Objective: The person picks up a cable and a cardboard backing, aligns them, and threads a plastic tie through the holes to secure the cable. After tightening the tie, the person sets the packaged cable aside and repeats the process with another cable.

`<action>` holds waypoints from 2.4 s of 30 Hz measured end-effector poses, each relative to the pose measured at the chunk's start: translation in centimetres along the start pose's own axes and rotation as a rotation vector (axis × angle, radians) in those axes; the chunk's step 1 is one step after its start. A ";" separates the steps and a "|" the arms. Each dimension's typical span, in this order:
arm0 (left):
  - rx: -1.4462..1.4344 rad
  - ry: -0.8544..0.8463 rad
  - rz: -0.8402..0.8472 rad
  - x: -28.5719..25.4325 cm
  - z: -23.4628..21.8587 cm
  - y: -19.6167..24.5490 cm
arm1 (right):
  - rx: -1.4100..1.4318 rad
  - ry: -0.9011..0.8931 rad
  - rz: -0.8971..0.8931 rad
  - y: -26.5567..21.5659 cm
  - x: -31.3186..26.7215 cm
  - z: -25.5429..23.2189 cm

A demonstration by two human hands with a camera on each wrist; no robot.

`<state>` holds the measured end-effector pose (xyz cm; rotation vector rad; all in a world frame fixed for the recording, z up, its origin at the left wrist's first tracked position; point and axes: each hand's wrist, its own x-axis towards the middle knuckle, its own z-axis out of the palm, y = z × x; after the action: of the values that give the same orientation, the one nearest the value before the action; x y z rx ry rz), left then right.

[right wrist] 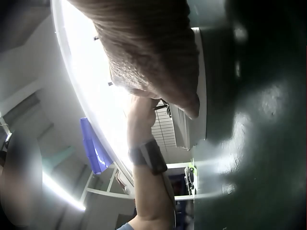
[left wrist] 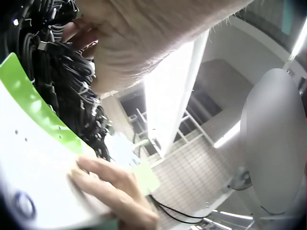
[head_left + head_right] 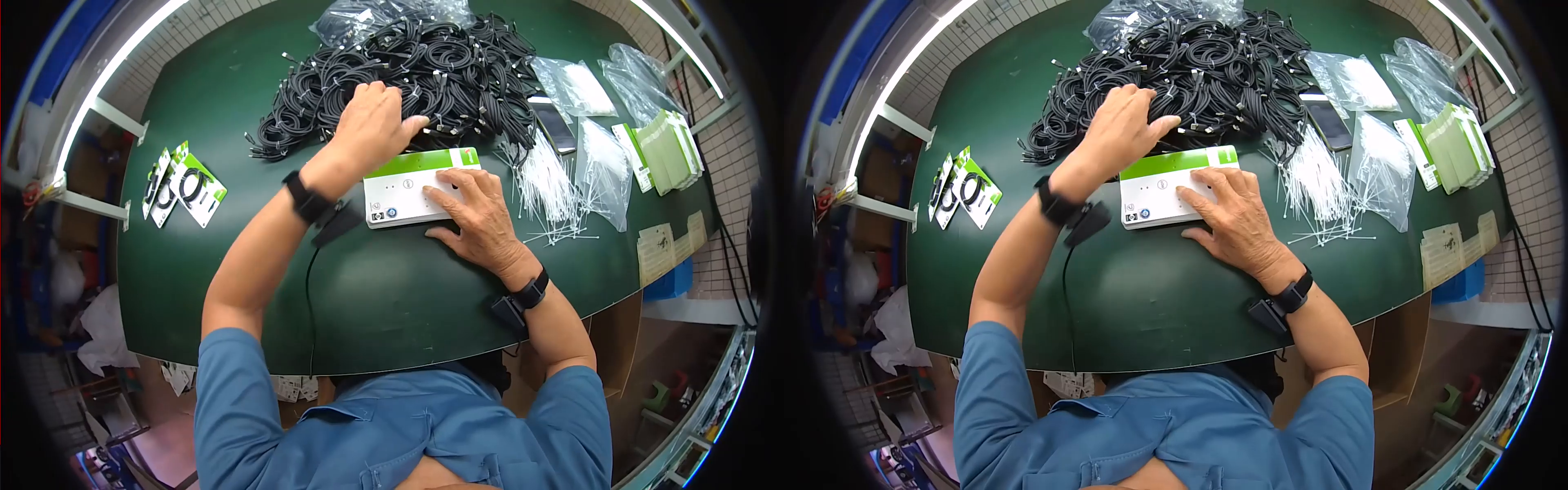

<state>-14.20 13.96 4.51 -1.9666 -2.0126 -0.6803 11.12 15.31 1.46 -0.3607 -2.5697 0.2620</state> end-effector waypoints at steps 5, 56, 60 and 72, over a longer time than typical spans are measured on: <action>0.084 -0.095 -0.081 2.2 0.6 0.9 | 0.101 0.133 -0.031 0.4 -1.0 -1.3; -0.034 0.539 0.217 -10.4 -3.4 10.0 | 1.581 -0.093 0.580 1.1 -2.8 -3.1; -0.695 0.341 -0.197 -11.4 -2.8 11.0 | 1.545 0.174 0.677 0.8 -2.6 -3.6; -1.520 -0.054 -0.576 -12.0 -2.7 13.1 | 1.499 0.208 0.436 -4.0 -2.2 -1.2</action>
<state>-0.88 1.92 3.05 -1.7109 -2.2459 -2.9379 12.79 11.02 2.41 -0.2899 -1.4388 1.9430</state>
